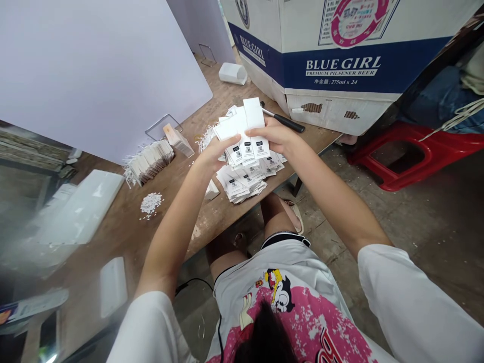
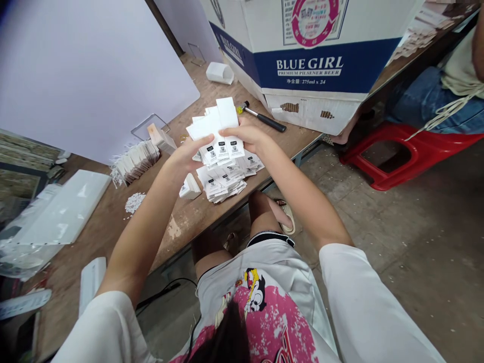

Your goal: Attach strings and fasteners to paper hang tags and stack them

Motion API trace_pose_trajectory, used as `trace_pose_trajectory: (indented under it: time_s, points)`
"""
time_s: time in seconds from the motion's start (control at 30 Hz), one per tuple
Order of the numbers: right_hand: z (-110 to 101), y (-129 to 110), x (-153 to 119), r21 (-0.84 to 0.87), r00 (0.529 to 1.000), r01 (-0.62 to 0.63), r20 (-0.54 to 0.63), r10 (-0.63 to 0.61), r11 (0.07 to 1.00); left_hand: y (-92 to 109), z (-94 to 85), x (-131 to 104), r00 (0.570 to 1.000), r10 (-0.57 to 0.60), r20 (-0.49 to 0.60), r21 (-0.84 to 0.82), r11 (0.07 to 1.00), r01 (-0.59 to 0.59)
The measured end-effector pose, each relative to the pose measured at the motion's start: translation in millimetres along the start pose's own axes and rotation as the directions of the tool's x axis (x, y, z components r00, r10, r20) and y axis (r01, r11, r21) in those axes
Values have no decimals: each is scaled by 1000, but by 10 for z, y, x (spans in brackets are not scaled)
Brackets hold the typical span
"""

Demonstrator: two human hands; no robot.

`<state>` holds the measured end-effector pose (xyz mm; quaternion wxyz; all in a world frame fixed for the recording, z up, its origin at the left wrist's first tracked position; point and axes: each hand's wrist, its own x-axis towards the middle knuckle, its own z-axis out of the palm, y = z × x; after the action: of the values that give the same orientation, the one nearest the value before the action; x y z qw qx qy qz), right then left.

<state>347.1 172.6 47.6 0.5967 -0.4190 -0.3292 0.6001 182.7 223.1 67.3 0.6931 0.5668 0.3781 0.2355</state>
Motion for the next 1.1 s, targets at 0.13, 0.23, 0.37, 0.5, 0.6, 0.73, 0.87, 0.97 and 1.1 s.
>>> trace_pose_trajectory:
  time_s: [0.13,0.23,0.37,0.5,0.6,0.73,0.87,0.97,1.1]
  points:
    - [309,20,-104,-49,980,176,109,-170,983,84,-136,-440,934,305,-187,232,937,-260]
    - [661,128,-218,-130,928,308,261,-267,942,10,-399,-921,849,422,-317,438,859,-263]
    - [1186,475,-356,-168,795,466,511,-328,869,-421,-880,-1596,731,471,-494,535,827,-172]
    - [1538,1021,-402,-170,725,482,629,-282,859,-1003,-1234,-2048,646,411,-643,566,823,41]
    - [1625,1397,-374,-216,749,396,638,-178,893,-1274,-1363,-2172,647,377,-663,567,817,105]
    - [1634,1664,-339,-248,800,312,589,-112,917,-1359,-1452,-2163,722,294,-626,577,797,176]
    - [1665,1757,-378,-209,827,300,543,-145,931,-1348,-1481,-2128,740,243,-627,529,830,175]
    - [1693,1810,-431,-151,836,296,519,-179,943,-1371,-1457,-2125,709,248,-660,464,877,126]
    - [1722,1874,-484,-87,885,283,407,-226,955,-1389,-1421,-2140,700,260,-665,436,896,81]
